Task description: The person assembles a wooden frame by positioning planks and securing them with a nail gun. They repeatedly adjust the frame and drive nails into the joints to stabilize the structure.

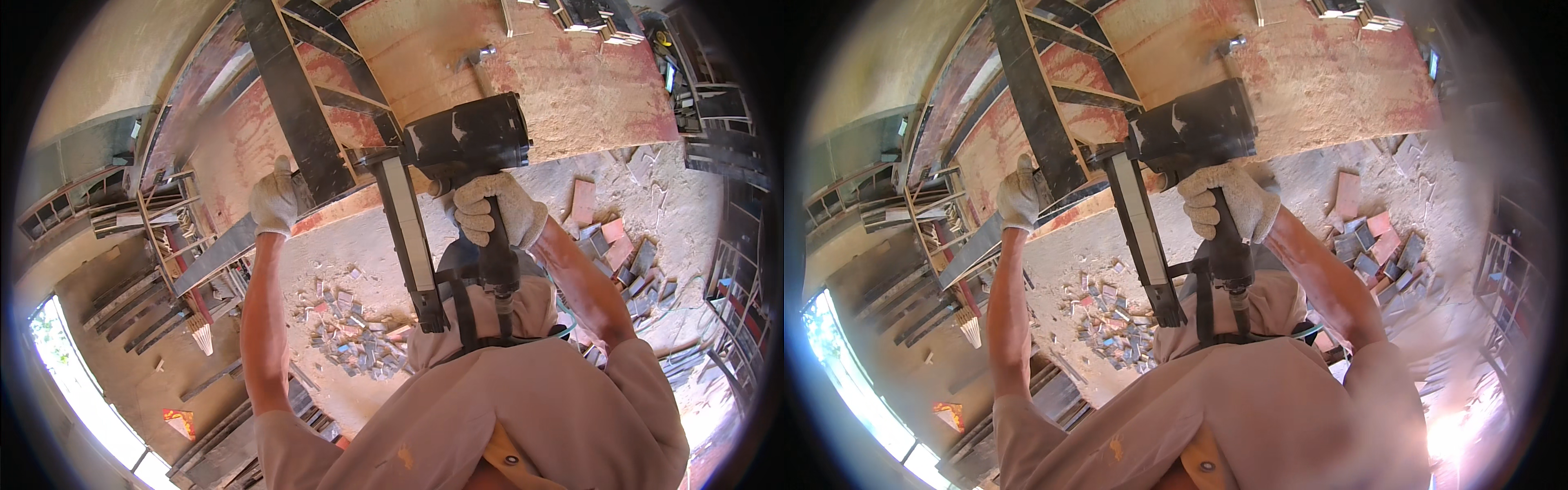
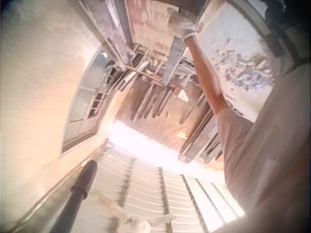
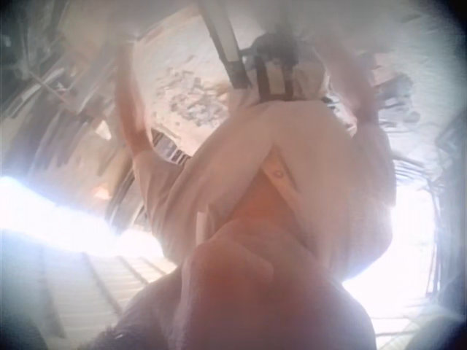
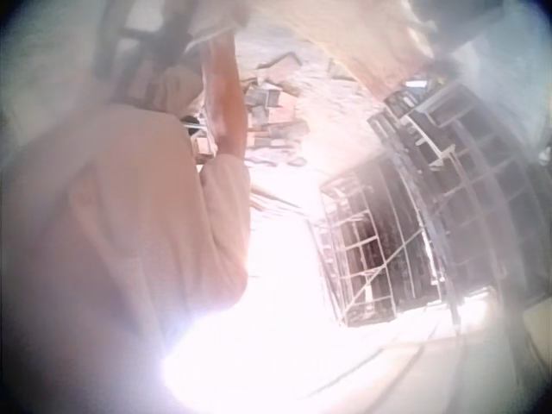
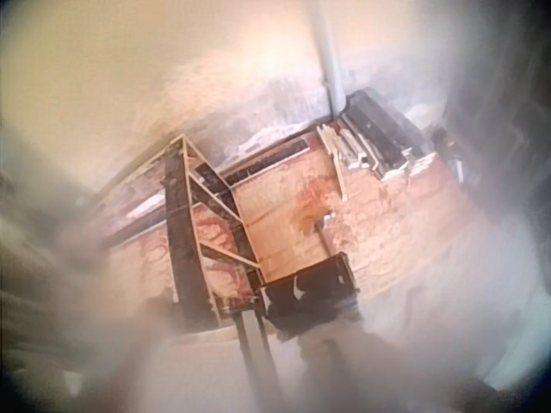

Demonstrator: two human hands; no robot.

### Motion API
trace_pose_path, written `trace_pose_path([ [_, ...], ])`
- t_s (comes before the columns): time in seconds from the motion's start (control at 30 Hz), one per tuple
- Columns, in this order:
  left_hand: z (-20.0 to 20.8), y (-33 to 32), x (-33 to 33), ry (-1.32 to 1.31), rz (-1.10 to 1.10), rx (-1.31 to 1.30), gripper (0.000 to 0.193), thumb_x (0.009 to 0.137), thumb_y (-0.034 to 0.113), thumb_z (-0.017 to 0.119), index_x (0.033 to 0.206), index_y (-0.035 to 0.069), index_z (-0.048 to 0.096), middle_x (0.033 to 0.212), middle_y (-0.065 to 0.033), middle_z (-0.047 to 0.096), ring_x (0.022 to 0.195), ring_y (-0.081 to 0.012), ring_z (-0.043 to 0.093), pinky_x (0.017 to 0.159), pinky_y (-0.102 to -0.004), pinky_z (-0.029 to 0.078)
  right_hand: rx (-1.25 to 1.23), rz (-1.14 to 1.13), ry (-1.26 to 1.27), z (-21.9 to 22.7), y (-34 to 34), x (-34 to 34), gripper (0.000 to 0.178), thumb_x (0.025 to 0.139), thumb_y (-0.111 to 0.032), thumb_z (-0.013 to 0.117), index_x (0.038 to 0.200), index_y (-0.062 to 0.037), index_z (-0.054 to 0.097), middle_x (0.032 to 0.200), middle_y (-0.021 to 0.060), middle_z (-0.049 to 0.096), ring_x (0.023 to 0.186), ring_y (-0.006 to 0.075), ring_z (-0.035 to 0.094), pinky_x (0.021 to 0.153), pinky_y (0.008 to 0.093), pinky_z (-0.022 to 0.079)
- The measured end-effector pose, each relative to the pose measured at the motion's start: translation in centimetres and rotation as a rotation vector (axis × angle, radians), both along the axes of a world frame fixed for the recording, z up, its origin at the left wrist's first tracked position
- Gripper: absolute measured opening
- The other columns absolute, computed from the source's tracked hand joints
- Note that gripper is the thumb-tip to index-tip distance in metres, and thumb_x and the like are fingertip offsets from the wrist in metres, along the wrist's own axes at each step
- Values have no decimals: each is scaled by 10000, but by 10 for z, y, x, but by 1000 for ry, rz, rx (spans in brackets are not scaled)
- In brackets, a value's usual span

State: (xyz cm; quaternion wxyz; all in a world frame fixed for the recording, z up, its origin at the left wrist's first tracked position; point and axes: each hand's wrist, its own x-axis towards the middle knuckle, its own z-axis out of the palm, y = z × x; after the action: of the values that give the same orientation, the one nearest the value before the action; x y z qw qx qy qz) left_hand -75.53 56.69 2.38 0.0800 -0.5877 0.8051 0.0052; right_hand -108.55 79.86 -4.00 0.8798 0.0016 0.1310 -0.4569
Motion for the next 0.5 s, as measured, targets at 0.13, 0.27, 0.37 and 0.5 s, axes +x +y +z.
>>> trace_pose_path([
  [0.13, -3, -2, 0, 73, -52, -60, 793, 1077, 577, 227, 731, 30, 686, 783, -278, 670, 786, -496, 644, 732, -585, 479, -33, -14, -51, -3, -2, -2, 352, 1000, -195, 492, 663, -183, 392, 593, -55, 332, 493, 106, 390, 502, 295, 392],
  [0.27, -3, -5, 4, 119, 51, 9, 826, 1058, 629, 240, 727, 10, 675, 789, -288, 665, 778, -505, 637, 709, -585, 461, 7, -37, -59, -5, -2, -3, 325, 998, -164, 497, 681, -171, 427, 605, -58, 343, 501, 102, 418, 503, 306, 415],
  [0.37, -6, -8, 13, 143, 131, 85, 839, 1046, 661, 253, 737, 3, 672, 763, -285, 656, 756, -505, 629, 687, -568, 456, 52, -40, -144, -19, -2, -8, 315, 992, -152, 509, 684, -163, 443, 610, -55, 360, 497, 105, 423, 496, 312, 416],
  [0.5, -2, -2, 8, 231, 129, 81, 829, 1052, 652, 269, 734, 0, 670, 681, -254, 639, 684, -469, 629, 656, -532, 450, 200, -128, 4, -26, 0, -7, 345, 966, -146, 534, 644, -180, 415, 584, -52, 355, 471, 112, 386, 472, 310, 381],
])
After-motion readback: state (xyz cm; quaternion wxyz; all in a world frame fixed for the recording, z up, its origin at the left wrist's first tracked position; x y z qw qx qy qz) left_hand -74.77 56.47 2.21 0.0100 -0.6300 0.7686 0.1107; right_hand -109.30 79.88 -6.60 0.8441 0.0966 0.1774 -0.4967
